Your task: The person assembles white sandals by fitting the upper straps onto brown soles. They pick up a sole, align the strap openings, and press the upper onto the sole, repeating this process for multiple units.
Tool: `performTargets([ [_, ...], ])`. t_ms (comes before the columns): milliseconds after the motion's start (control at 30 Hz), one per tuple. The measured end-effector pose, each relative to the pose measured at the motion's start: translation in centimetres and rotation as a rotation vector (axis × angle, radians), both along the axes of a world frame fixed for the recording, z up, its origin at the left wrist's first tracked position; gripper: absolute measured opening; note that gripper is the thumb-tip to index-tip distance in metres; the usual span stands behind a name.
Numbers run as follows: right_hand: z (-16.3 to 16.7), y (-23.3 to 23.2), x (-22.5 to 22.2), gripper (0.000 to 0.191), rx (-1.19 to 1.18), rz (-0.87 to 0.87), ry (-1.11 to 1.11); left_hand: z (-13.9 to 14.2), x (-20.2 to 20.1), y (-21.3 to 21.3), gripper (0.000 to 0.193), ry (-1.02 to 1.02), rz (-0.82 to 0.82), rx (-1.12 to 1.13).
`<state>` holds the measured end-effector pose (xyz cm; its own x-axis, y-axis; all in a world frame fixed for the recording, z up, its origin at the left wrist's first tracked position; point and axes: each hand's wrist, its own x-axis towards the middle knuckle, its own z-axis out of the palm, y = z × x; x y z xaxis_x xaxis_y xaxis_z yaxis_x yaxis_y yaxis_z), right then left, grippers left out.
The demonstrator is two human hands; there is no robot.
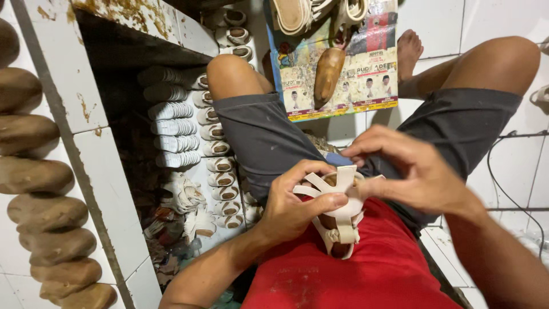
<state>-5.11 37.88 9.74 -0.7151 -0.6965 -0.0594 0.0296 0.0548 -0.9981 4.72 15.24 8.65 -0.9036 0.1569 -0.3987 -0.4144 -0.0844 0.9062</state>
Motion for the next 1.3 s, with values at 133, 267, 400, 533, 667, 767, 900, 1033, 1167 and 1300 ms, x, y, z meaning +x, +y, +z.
performTargets([
  [133, 1.9, 0.3, -2.8, 0.02, 0.137, 0.119, 0.215, 0.5, -0.4, 0.2, 0.036, -0.022, -0.034, -0.003],
  [267, 3.0, -0.8, -4.4, 0.016, 0.173, 0.204, 0.128, 0.6, -0.6, 0.1, 0.037, 0.003, -0.046, 0.027],
  [400, 2.1, -1.4, -4.3, 0.013, 0.197, 0.171, -0.007, 0.5, -0.7, 0.0, 0.036, 0.071, -0.064, -0.021],
  [533, -0.3, -1.3, -3.3, 0.013, 0.284, 0.095, -0.457, 0.7, -0.5, 0.1, 0.036, -0.004, -0.074, -0.013],
  [667, -2.4, -0.8, -2.3, 0.012, 0.168, 0.105, -0.687, 0.9, -0.1, 0.3, 0.034, 0.056, -0.067, 0.061],
  [767, -3.5, -0.5, -1.4, 0.011, 0.147, 0.085, -0.806, 1.1, 0.1, 0.4, 0.035, 0.053, -0.052, 0.076],
  [900, -4.9, -0.3, 0.0, 0.013, 0.086, 0.118, -0.843, 1.4, 0.3, 0.6, 0.036, -0.049, -0.05, 0.082],
  [1033, -5.9, -0.2, 1.0, 0.01, 0.054, 0.097, -0.947, 1.7, 0.4, 0.7, 0.038, -0.126, -0.021, 0.119],
  [1167, -5.6, -0.6, 1.5, 0.011, 0.076, 0.063, -0.948, 1.4, 0.6, 0.4, 0.048, -0.003, 0.012, 0.17],
  [1300, -4.2, -0.7, 1.7, 0.017, 0.107, 0.021, -0.82, 0.5, 0.9, -0.4, 0.038, 0.218, -0.092, -0.006],
])
